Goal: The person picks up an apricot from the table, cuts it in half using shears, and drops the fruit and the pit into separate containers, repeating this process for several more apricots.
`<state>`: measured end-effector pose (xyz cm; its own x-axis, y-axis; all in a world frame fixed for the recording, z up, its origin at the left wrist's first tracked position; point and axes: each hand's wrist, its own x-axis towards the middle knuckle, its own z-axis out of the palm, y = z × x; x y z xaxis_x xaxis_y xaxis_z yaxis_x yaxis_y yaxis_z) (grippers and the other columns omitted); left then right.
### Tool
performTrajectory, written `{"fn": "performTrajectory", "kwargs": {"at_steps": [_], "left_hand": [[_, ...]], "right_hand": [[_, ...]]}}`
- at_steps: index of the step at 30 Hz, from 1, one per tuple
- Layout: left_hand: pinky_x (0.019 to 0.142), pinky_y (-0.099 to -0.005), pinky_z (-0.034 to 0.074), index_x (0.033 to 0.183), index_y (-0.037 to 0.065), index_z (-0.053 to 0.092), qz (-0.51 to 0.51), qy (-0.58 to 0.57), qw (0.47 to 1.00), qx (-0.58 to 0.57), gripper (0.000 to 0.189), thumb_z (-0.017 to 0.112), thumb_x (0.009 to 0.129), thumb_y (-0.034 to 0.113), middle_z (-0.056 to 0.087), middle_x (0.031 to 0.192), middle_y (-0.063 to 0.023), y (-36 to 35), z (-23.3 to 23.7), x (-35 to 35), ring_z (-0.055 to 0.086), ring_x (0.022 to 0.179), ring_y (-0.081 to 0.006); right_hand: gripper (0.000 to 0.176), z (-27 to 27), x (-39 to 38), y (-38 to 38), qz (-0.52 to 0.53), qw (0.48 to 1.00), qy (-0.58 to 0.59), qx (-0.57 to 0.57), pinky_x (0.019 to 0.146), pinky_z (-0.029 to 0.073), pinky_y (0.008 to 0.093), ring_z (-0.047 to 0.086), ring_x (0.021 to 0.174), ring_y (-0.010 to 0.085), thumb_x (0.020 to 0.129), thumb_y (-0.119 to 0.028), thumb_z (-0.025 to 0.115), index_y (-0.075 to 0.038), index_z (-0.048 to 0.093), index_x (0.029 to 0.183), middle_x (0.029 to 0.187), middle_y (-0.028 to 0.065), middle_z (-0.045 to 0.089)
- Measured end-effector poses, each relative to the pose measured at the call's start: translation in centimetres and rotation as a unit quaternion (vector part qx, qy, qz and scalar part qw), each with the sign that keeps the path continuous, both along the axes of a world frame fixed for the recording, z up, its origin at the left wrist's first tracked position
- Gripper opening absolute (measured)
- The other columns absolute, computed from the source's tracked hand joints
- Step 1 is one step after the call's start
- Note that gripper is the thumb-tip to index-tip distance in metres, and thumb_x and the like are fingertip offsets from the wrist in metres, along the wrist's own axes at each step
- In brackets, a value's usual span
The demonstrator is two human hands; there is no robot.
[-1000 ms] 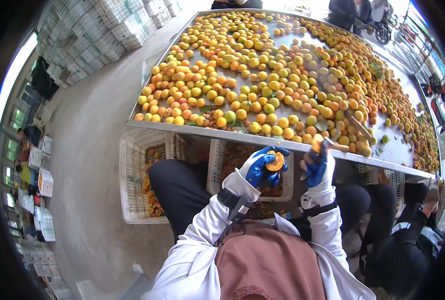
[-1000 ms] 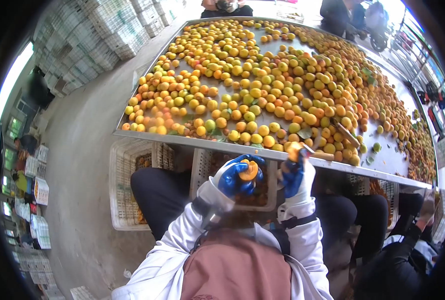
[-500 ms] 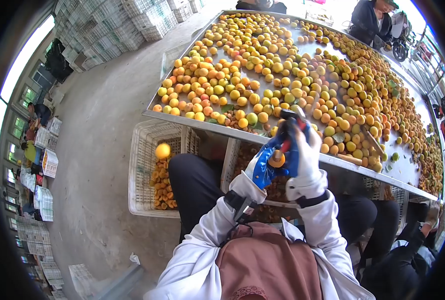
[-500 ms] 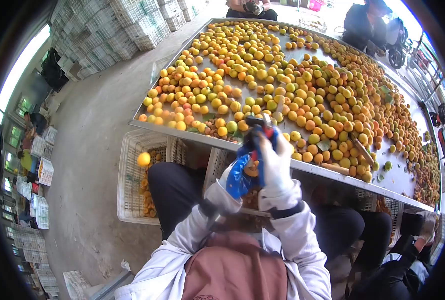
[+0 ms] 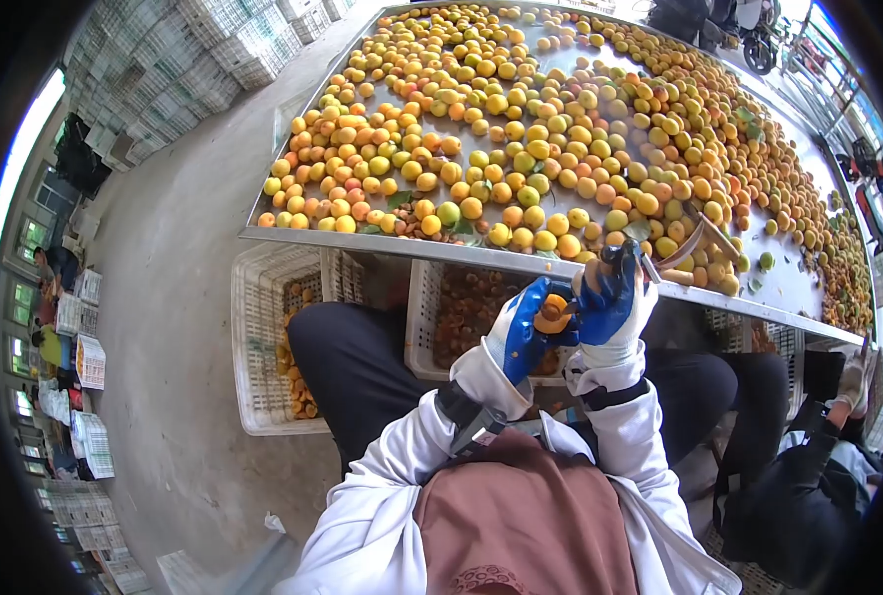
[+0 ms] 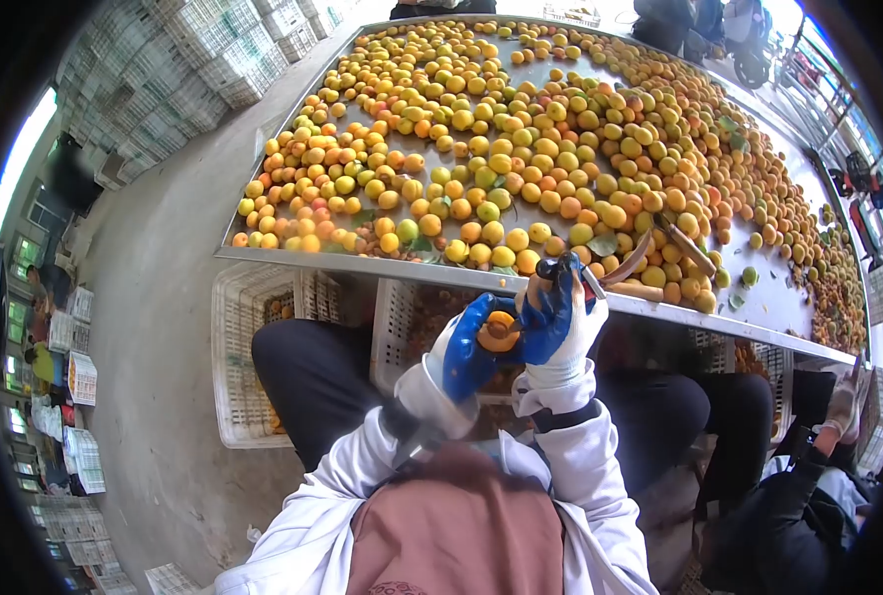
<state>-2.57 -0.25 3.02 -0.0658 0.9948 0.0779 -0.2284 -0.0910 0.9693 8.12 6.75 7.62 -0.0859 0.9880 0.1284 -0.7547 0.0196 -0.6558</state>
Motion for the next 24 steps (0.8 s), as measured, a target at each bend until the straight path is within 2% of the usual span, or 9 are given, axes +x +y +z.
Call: {"fn": "performTrajectory", "kwargs": {"at_steps": [4,6,7,9,14,18,20,22,24], "left_hand": [[0.083,-0.0299,0.056,0.119,0.0,0.057,0.003,-0.082,0.996,-0.031,0.027,0.064,0.093,0.0,0.067,0.106,-0.0084,-0.3,1.1,1.3,0.066,0.096,-0.0178],[0.082,-0.0285,0.055,0.12,0.0,0.057,0.041,-0.023,0.998,0.036,0.023,0.06,0.098,0.008,0.067,0.106,-0.007,-0.2,0.6,2.0,0.065,0.096,-0.0149],[0.082,-0.0285,0.055,0.12,0.0,0.057,0.038,-0.023,0.998,0.035,0.023,0.06,0.098,0.008,0.067,0.106,-0.007,0.1,-0.1,2.2,0.065,0.096,-0.0149],[0.08,-0.0272,0.055,0.11,0.004,0.064,0.055,-0.257,0.961,-0.087,0.022,0.055,0.104,0.023,0.067,0.101,-0.0039,0.8,-1.1,2.9,0.064,0.09,-0.0105],[0.074,-0.0244,0.052,0.1,0.003,0.067,0.12,-0.253,0.957,-0.071,0.02,0.058,0.103,0.021,0.066,0.09,0.0008,2.7,-4.6,5.0,0.06,0.08,-0.0078],[0.072,-0.0235,0.049,0.1,0.0,0.067,0.185,-0.078,0.978,-0.055,0.021,0.057,0.104,0.018,0.064,0.088,0.0006,3.0,-4.8,6.0,0.055,0.078,-0.0058],[0.071,-0.028,0.049,0.1,0.0,0.066,0.203,-0.048,0.976,-0.068,0.021,0.056,0.102,0.019,0.066,0.087,-0.0023,3.1,-4.7,6.4,0.056,0.079,-0.0086],[0.072,-0.0266,0.049,0.1,-0.001,0.065,0.212,-0.006,0.976,-0.044,0.021,0.057,0.102,0.019,0.065,0.086,-0.0023,3.1,-4.8,6.4,0.055,0.079,-0.0084],[0.072,-0.0251,0.049,0.1,-0.002,0.064,0.222,0.035,0.974,-0.021,0.021,0.058,0.102,0.018,0.064,0.086,-0.0024,3.2,-4.8,6.4,0.055,0.079,-0.0081]], "right_hand": [[0.02,-0.7,0.9,0.0,-0.016,1.0,0.007,0.004,0.047,0.039,0.0295,0.046,0.051,0.0122,0.1,-0.019,0.06,0.001,0.06,0.095,0.07,0.0055,0.055],[0.017,-1.2,1.1,-0.2,-0.043,0.998,-0.004,0.034,0.048,0.04,0.0294,0.048,0.053,0.0127,0.099,-0.015,0.061,0.002,0.06,0.095,0.076,0.0093,0.06],[0.027,-1.5,1.0,-0.5,-0.062,0.995,-0.049,0.054,0.05,0.037,0.0301,0.046,0.054,0.0131,0.1,-0.026,0.061,0.001,0.062,0.099,0.073,0.0044,0.054],[0.025,-2.6,1.4,-0.8,-0.079,0.992,-0.079,0.057,0.054,0.041,0.0306,0.051,0.06,0.0157,0.1,-0.025,0.06,0.0,0.061,0.103,0.079,0.007,0.058],[0.028,-4.6,1.3,-1.9,-0.22,0.923,-0.284,0.138,0.06,0.045,0.0273,0.056,0.066,0.0145,0.101,-0.027,0.06,0.0,0.058,0.107,0.082,0.0077,0.061],[0.031,-4.9,1.8,-1.3,-0.165,0.967,-0.182,0.071,0.057,0.043,0.0267,0.054,0.063,0.013,0.101,-0.03,0.062,0.001,0.059,0.104,0.076,0.0063,0.059],[0.023,-4.1,2.3,-1.0,-0.07,0.997,0.016,0.008,0.065,0.048,0.0231,0.061,0.068,0.0133,0.1,-0.017,0.059,0.006,0.064,0.104,0.078,0.0061,0.063],[0.022,-4.8,2.0,-1.1,-0.108,0.994,-0.005,0.006,0.064,0.048,0.0239,0.061,0.067,0.0146,0.099,-0.016,0.058,0.005,0.064,0.103,0.079,0.0071,0.064],[0.02,-5.4,1.6,-1.5,-0.274,0.902,-0.309,0.126,0.063,0.047,0.0242,0.059,0.066,0.0138,0.098,-0.014,0.056,0.005,0.065,0.098,0.078,0.007,0.063]]}}
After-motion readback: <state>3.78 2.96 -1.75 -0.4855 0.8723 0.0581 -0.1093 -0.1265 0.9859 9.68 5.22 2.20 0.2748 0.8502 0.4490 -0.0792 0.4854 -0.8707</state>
